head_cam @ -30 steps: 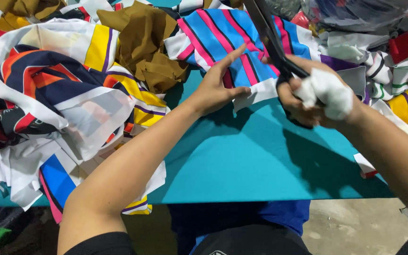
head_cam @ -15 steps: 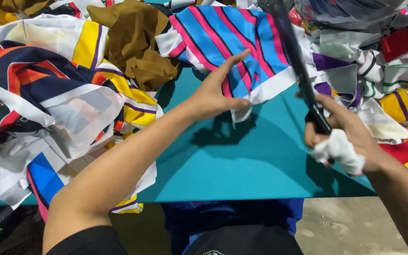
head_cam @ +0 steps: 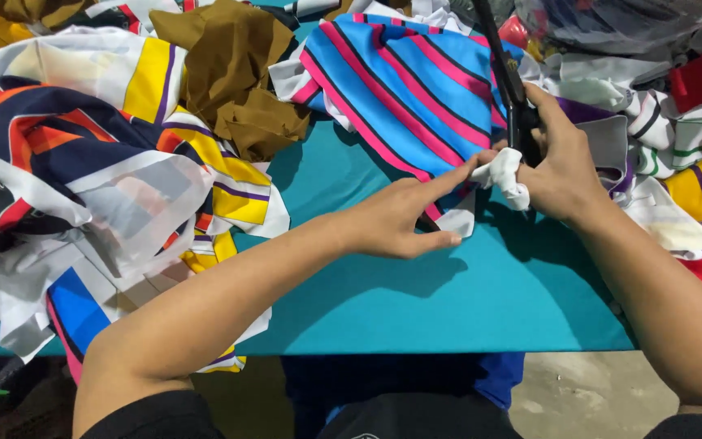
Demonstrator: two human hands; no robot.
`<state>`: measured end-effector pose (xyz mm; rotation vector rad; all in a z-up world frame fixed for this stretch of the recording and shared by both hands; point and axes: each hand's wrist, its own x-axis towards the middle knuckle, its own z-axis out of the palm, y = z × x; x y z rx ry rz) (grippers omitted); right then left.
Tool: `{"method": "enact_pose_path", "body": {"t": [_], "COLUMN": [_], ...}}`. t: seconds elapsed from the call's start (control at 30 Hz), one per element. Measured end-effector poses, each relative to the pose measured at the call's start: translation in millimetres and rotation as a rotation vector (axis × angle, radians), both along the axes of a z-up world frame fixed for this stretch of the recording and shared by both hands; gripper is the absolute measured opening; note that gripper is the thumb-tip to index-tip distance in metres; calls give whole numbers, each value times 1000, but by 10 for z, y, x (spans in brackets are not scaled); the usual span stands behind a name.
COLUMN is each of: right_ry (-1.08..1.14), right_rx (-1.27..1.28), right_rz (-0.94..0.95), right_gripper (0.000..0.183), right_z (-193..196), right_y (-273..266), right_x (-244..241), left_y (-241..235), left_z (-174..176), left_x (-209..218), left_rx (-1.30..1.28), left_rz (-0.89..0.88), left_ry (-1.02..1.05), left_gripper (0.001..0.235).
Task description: Cutting strips of fabric from scrap material using large scissors on a work table.
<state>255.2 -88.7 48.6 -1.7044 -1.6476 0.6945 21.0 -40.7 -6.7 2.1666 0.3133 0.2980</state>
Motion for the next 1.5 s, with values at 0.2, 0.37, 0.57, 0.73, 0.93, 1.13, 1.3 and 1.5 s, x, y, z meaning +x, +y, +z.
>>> {"method": "enact_pose_path", "body": {"t": [0.2,0.37,0.57,0.73,0.93,1.13,1.3,1.5], "right_ry": [36,-7,-34,-26,-46,-3,-38,30], "right_rx": [46,0,-35,-62,-33,99,-58,66], "right_rz": [-31,-102,-83,-101,-91,-63,-77,-48], "right_gripper": [89,90,90,99,94,90,94,88], "right_z": [-94,-10,-26,-3,-45,-157,3,-104], "right_y": [-66,-82,-64,-74,-63,-101,-71,-101], "right_x": [35,34,18,-13,8,62,-15,55], "left_y": [-23,11,423,687,279,227,438,831], "left_z": [-30,45,192,-56,57,-383,67,200], "left_x": [-6,32,-132,-216,30,172,-80,-250], "left_rx": [-6,108,714,776,663,909,734,575], "left_rz": [16,109,580,757,303,265,645,553], "left_ry": [-115,-188,-481,215,235,-406,-243,9], "left_gripper": [85,68,17,108,64,27,46,11]}}
